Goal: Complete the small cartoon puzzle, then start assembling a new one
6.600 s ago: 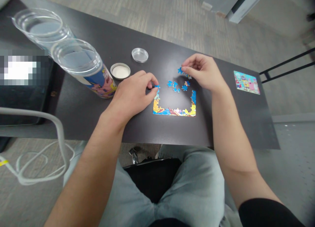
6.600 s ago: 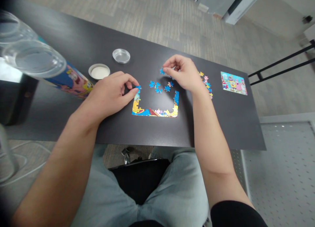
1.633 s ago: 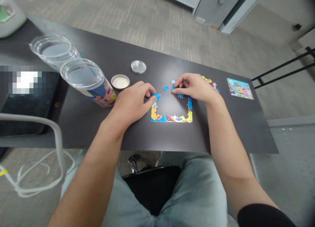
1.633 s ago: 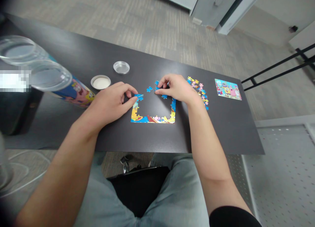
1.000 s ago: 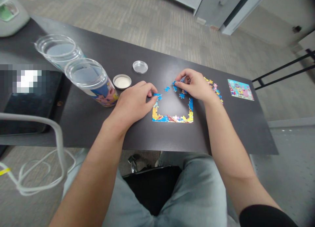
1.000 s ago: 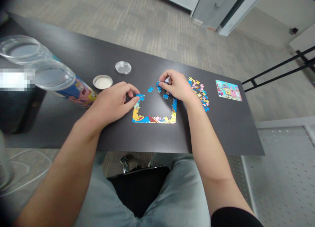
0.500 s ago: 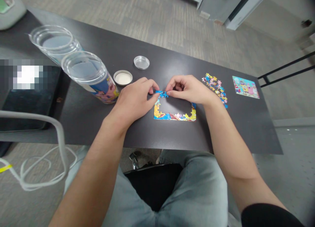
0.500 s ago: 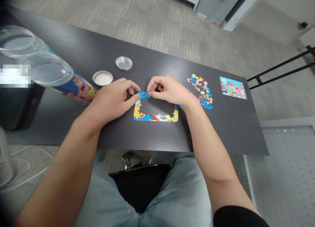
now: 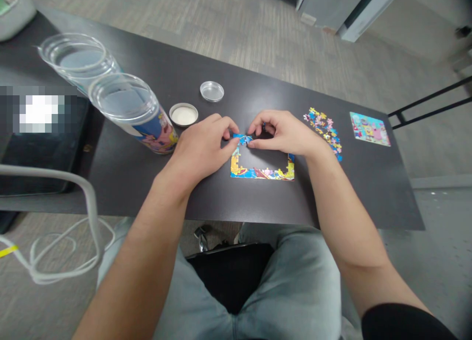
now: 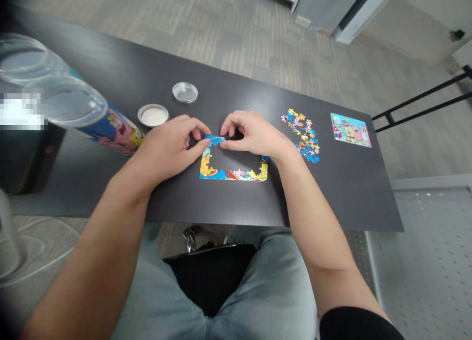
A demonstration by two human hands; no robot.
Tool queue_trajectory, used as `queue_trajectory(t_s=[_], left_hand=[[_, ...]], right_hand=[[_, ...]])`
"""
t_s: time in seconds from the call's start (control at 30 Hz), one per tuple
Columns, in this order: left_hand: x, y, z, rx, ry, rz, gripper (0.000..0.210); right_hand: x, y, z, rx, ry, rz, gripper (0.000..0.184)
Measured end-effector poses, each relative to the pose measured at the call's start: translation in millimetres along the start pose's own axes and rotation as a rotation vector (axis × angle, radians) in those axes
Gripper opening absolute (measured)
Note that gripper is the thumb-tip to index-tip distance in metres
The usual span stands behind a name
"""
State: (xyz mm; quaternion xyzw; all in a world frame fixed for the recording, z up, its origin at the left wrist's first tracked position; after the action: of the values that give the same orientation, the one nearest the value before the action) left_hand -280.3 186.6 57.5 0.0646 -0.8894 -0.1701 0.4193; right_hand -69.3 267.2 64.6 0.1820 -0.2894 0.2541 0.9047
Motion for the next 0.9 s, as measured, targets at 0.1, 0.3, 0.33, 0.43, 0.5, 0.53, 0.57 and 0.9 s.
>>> queue_trajectory(t_s=[0.1, 0.3, 0.33, 0.43, 0.5, 0.53, 0.57, 0.9], left_hand=[[0.1, 0, -1, -0.001, -0.008, -0.002, 0.009], [0.1, -1, 0, 0.008, -0.023, -0.013, 0.009], [0.4, -1, 0, 0.009, -0.024, -0.014, 0.01], [1.7, 0, 1, 0.017, -0.032, -0.009, 0.01], [2.7, 0, 1, 0.016, -0.04, -0.003, 0.009], [3.0, 0, 1, 0.014, -0.045, -0.001, 0.009], [3.1, 0, 2, 0.011, -0.052, 0.0, 0.01], [2.8, 3, 2, -0.003, -0.054, 0.022, 0.013]], right_hand=[[3, -2, 2, -0.007, -0.013, 0.037, 0.045], [41, -4, -10, -0.061, -0.013, -0.051, 0.061], [54, -2, -17, -0.077, -0.004, -0.159, 0.061], [89, -3, -39, -0.097, -0.064, -0.456, 0.046], [99, -6, -51, -0.111, -0.167, -0.517, 0.034], [101, -7, -55, -0.121, -0.213, -0.513, 0.03], [102, -9, -57, -0.132, -0.247, -0.497, 0.028], [80, 1, -66, -0.125, -0.282, -0.353, 0.02]])
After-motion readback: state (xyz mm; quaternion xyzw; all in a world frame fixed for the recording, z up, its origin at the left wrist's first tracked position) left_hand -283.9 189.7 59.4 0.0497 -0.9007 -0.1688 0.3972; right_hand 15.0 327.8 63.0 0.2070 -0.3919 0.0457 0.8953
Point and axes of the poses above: each hand's wrist, its own y-axis towards the middle knuckle, its own x-axis out of the back of the hand, z = x × y, the point moved 7 cm from there along y, towards the middle knuckle, and after that the axes turned 13 degrees about -z, right-handed, at the moved point
